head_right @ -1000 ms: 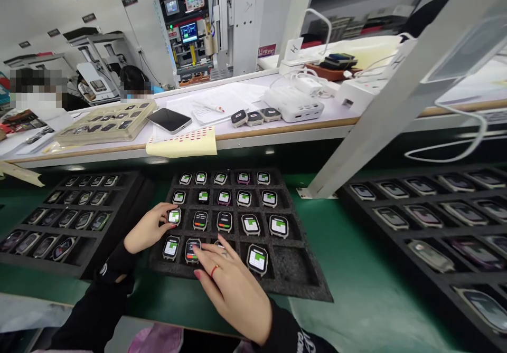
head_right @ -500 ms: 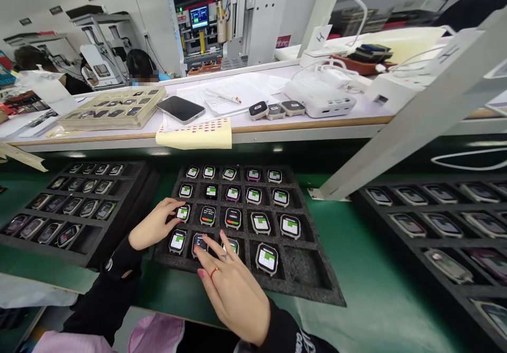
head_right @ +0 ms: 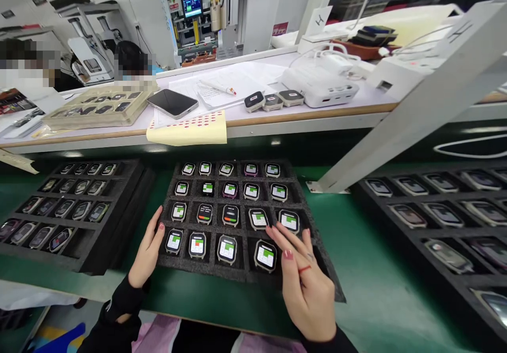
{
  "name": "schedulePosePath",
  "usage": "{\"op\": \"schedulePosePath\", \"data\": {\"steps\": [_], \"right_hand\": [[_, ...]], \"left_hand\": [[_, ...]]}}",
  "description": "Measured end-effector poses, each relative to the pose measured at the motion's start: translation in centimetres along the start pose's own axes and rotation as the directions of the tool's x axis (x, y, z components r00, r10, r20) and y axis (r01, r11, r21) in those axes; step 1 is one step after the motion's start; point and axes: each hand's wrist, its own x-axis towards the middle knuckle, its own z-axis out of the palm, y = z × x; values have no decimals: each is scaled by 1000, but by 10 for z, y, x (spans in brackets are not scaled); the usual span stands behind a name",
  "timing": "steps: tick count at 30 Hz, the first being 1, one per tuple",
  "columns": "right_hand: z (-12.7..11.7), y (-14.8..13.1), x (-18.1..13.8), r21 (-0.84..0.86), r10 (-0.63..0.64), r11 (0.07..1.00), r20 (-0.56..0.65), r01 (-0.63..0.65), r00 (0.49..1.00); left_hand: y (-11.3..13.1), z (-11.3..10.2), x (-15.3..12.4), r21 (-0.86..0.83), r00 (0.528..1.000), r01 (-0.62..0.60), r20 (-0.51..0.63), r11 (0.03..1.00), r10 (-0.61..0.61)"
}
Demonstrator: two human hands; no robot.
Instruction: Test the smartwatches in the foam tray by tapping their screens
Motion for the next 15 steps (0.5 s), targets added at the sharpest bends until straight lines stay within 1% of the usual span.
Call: {"op": "schedulePosePath", "data": {"steps": [2, 6, 10, 15], "right_hand": [[3, 3, 1, -30, -14, 999, -20, 14, 1000], [8, 8, 7, -99, -30, 995, -56, 25, 998], [6, 16, 11, -133, -11, 991, -78, 1, 997], [1, 24, 12, -160, -12, 987, -65, 1, 998]], "left_hand": [[1, 6, -2, -22, 1000, -4, -26, 1000, 3], [1, 14, -1, -16, 999, -24, -31, 1000, 23], [-2, 18, 1, -18, 998, -52, -31, 998, 52], [-4, 23, 9, -7, 994, -109, -8, 994, 109]]}}
